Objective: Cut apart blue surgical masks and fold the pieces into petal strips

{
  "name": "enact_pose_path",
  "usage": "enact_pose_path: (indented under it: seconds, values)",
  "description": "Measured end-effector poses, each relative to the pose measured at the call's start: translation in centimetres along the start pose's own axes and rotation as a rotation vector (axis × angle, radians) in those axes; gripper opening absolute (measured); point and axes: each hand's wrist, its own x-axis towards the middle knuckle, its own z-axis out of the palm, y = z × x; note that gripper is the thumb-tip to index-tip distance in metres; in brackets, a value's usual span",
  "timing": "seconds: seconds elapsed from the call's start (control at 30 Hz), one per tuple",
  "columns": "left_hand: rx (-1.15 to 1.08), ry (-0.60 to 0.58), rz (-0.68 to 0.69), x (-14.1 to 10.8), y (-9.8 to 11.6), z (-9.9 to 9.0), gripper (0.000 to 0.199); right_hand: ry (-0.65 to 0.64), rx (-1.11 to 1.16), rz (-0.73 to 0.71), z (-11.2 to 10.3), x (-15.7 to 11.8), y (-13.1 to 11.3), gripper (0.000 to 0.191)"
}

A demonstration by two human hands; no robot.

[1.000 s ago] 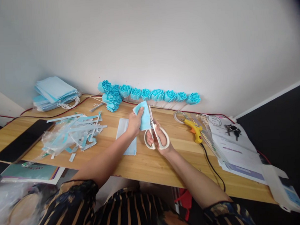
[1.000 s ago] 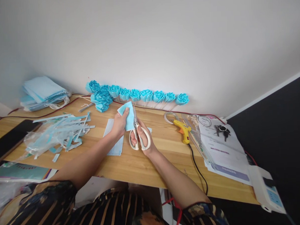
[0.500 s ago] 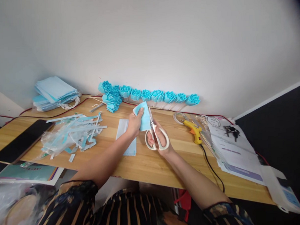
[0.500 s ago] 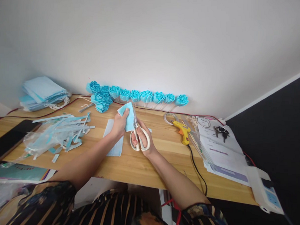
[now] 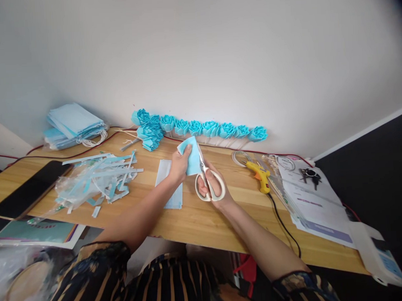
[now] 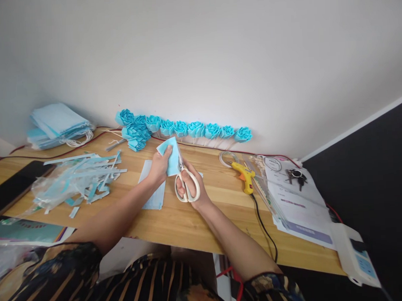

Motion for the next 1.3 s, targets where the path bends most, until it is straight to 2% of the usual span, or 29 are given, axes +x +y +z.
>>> enact_pose_path:
  seconds: [0.1, 0.37, 0.67, 1.07, 1.3]
  values:
    - [0.007, 0.010, 0.008, 0.2, 0.0, -0.1, 0.051, -0.015, -0.004, 0.015, -0.2, 0.2, -0.1, 0.054]
    - [0.006, 0.005, 0.023, 0.6, 0.0, -0.6, 0.048, -0.172, 0.064, 0.122, -1.3, 0.5, -0.8, 0.040]
    - [0.027, -0.018, 0.010, 0.5, -0.1, -0.5, 0.050, -0.187, -0.001, 0.134, -1.2, 0.5, -1.3, 0.047]
    - [0.011, 0.025, 0.038, 0.5, 0.4, -0.4, 0.046, -0.182, -0.018, 0.175, -1.0, 0.4, -1.5, 0.050]
    - [-0.014, 0.067, 0.050, 1.2, 0.4, -0.8, 0.051, -0.186, -0.004, 0.163, -1.2, 0.4, -1.4, 0.050]
